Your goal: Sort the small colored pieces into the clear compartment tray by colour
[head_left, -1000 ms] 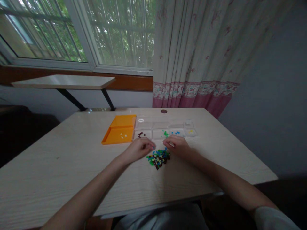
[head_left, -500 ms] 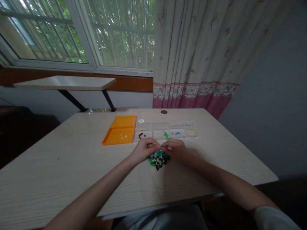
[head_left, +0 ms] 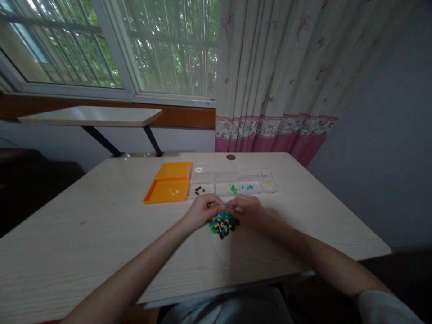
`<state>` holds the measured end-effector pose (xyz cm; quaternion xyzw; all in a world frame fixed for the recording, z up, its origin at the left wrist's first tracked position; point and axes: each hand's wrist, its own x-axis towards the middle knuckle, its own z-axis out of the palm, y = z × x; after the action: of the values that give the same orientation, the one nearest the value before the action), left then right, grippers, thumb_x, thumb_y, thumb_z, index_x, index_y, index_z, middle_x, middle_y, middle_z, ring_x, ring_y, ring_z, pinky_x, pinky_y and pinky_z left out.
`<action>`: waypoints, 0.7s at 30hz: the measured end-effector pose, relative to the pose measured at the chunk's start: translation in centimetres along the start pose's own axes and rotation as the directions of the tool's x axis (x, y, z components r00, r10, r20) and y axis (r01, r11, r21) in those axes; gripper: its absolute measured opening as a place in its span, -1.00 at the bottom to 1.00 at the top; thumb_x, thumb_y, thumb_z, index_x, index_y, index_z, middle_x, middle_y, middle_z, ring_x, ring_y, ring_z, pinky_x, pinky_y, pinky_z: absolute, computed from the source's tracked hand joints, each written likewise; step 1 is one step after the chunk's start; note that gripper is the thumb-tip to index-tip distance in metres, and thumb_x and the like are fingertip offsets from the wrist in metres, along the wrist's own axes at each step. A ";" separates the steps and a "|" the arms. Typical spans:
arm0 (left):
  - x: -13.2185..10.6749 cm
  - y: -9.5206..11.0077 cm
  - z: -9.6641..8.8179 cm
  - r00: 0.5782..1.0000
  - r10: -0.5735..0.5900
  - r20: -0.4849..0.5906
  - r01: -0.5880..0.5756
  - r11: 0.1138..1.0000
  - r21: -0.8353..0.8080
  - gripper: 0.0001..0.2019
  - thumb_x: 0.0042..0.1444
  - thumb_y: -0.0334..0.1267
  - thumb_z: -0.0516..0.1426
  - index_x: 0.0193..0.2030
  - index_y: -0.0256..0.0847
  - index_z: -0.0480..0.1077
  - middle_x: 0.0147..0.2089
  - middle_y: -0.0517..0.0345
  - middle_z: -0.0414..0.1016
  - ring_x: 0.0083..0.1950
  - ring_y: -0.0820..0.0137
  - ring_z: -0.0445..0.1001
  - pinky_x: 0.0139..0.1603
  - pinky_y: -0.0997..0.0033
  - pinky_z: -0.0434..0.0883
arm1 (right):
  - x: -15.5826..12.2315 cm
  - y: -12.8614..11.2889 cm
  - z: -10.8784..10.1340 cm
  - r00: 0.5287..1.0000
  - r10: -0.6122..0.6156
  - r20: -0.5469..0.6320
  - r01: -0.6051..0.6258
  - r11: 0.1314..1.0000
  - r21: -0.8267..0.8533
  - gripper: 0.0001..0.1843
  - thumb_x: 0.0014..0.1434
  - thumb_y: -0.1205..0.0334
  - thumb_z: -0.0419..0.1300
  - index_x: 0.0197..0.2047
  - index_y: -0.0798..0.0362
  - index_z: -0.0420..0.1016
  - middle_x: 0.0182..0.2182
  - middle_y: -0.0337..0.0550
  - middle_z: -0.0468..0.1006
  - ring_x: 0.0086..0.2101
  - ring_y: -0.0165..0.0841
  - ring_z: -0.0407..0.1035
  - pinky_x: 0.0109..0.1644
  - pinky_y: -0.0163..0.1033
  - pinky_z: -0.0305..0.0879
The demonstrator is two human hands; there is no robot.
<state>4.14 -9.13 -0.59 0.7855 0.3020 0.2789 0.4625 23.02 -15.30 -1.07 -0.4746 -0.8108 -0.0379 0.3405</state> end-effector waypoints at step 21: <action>-1.4 0.8 -5.0 0.901 0.028 0.434 -0.235 0.872 0.430 -0.88 -0.07 -0.27 0.13 -0.39 -0.27 0.37 -0.42 0.20 0.34 -0.41 0.50 0.28 -0.39 0.59 0.20 | 0.0 1.5 -2.2 0.951 0.109 -0.291 -0.095 0.993 0.064 -0.82 0.09 0.15 0.13 -0.35 0.02 0.52 -0.54 -0.21 0.53 -0.57 -0.47 0.34 -0.47 -0.38 0.27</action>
<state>-0.18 -7.75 2.00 0.9343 0.2003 0.0555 0.2898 25.35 -15.34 0.19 -0.4965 -0.7263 -0.0703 0.4702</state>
